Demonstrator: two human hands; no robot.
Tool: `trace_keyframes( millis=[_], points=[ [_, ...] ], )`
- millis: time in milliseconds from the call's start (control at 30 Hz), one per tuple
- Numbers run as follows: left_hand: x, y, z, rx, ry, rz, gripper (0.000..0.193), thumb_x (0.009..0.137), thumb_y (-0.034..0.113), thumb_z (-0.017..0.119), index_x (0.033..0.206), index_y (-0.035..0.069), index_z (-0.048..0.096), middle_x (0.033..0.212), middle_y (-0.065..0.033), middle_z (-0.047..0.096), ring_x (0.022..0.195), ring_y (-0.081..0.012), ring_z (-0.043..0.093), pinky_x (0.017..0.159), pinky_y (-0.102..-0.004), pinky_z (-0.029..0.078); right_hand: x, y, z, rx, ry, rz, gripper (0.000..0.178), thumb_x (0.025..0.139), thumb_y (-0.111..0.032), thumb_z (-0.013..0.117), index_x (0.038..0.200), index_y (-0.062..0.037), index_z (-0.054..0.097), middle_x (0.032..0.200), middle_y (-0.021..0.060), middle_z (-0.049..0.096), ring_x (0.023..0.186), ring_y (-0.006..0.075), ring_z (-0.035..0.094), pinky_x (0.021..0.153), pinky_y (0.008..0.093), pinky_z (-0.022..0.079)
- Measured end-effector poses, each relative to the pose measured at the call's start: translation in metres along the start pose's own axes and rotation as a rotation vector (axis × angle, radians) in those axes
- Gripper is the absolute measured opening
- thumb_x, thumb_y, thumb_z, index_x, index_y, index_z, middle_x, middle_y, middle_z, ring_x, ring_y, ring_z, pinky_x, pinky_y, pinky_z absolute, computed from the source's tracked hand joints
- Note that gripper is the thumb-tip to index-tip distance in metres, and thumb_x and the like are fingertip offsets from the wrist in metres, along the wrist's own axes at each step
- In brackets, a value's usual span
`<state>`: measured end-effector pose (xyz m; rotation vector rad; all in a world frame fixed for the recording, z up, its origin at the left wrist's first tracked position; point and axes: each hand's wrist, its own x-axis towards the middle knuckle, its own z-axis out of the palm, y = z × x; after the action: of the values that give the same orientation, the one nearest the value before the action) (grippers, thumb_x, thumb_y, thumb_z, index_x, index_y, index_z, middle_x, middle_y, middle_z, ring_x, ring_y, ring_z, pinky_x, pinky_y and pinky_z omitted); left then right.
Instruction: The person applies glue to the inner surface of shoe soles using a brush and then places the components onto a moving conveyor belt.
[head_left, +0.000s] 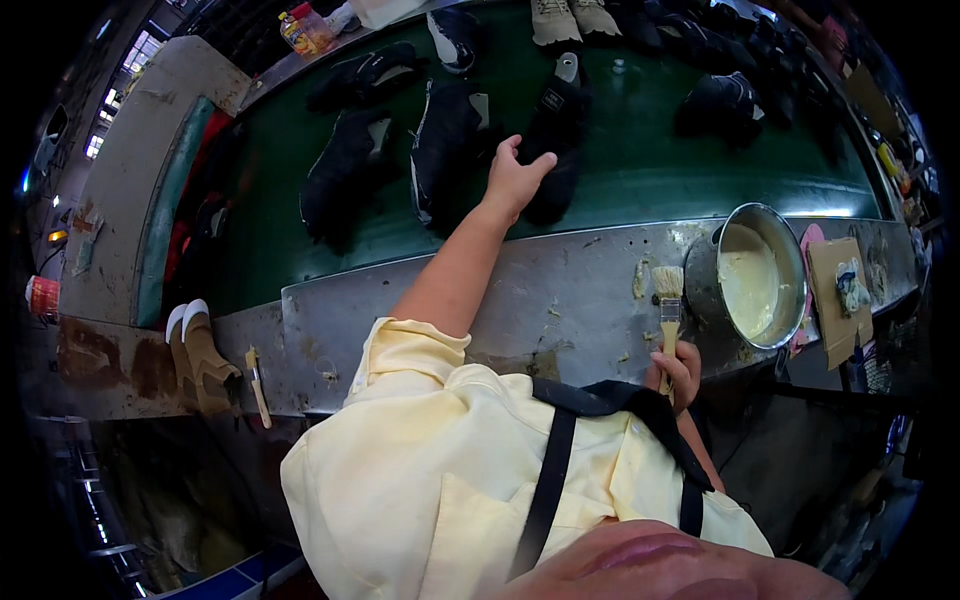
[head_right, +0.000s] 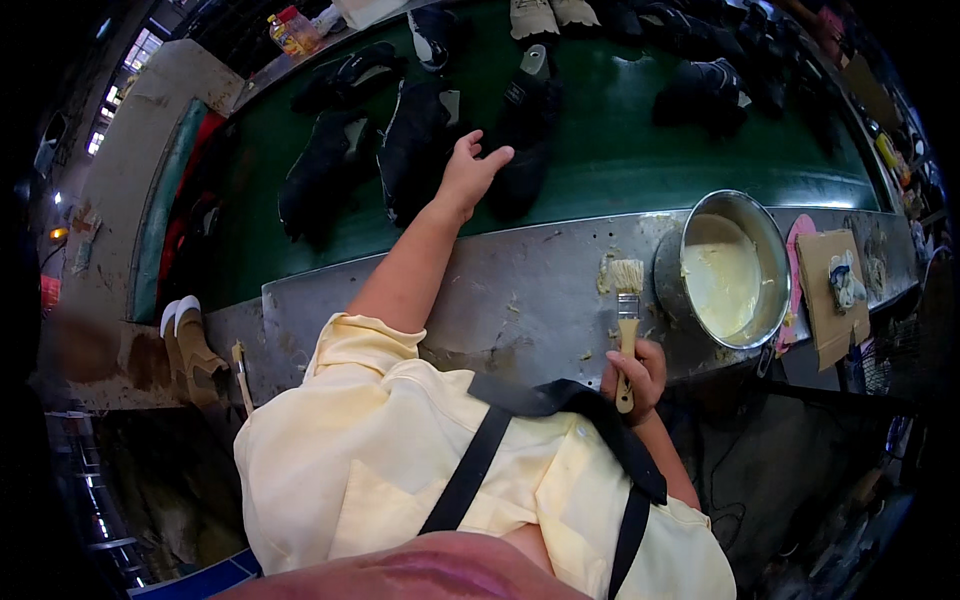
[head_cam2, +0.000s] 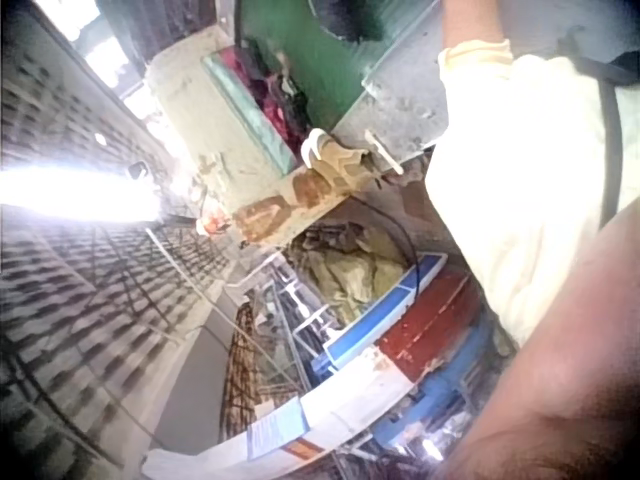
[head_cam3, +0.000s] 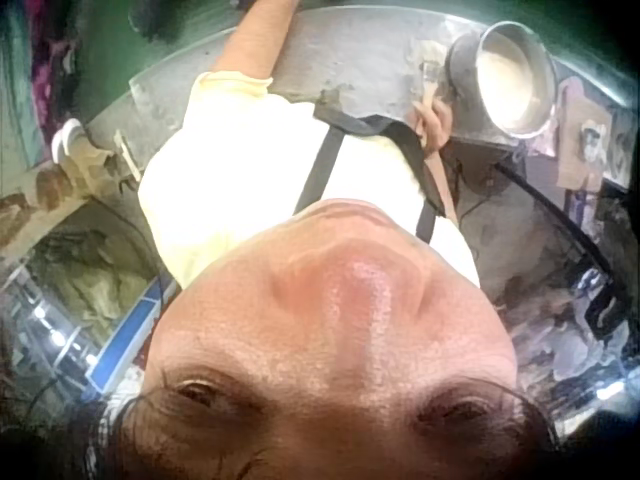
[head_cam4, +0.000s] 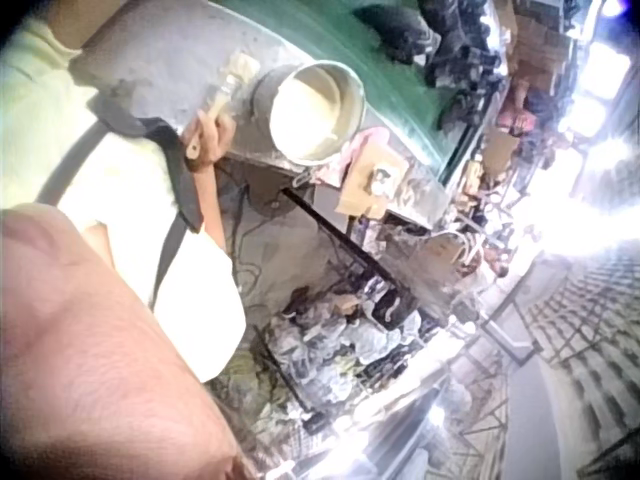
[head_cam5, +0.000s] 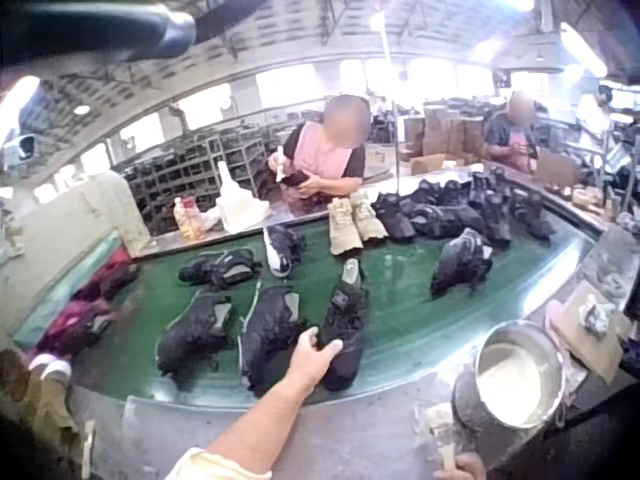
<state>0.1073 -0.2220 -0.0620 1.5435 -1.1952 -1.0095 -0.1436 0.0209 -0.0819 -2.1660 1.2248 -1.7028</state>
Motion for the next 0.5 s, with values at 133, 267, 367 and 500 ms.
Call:
trace_keyframes(
  millis=[133,267,367,500],
  points=[
    [0.001,-0.001,0.005,-0.195,-0.01,-0.111,0.076,0.079,0.024,0.067,0.135,-0.006,0.027,0.132,-0.0213,0.042,0.121,-0.0266,0.042,0.1,-0.0321,0.033,-0.003,-0.002,-0.002,0.003,0.006,0.03,0.031,0.068,0.006,0.063,0.096,-0.0067,0.061,0.089,0.0123,0.056,0.076,0.0237,0.055,0.066,0.0309,0.044],
    [0.017,-0.012,0.005,-0.352,0.171,-0.141,0.068,0.08,0.022,0.065,0.132,-0.006,0.033,0.131,-0.0203,0.043,0.119,-0.0264,0.044,0.099,-0.0321,0.034,-0.006,0.0,-0.002,0.005,0.017,0.029,0.031,0.068,0.005,0.063,0.095,-0.0077,0.061,0.089,0.0119,0.056,0.076,0.0236,0.055,0.067,0.0309,0.045],
    [0.006,-0.013,0.016,-0.071,0.103,-0.009,0.073,0.075,0.028,0.07,0.131,-0.004,0.036,0.129,-0.021,0.045,0.118,-0.0283,0.045,0.098,-0.0342,0.036,-0.01,0.005,-0.002,0.003,0.012,0.021,0.03,0.069,0.004,0.063,0.096,-0.0082,0.061,0.089,0.0118,0.056,0.076,0.0236,0.054,0.067,0.0309,0.044],
    [-0.015,-0.021,0.033,0.484,-0.06,0.127,0.092,0.068,0.034,0.071,0.139,0.004,0.021,0.143,-0.0308,0.01,0.133,-0.0437,0.011,0.108,-0.0456,0.02,-0.008,0.001,-0.001,0.019,0.005,0.035,0.027,0.071,0.003,0.064,0.096,-0.0081,0.06,0.09,0.0123,0.056,0.076,0.0236,0.054,0.066,0.0309,0.044]
  ],
)
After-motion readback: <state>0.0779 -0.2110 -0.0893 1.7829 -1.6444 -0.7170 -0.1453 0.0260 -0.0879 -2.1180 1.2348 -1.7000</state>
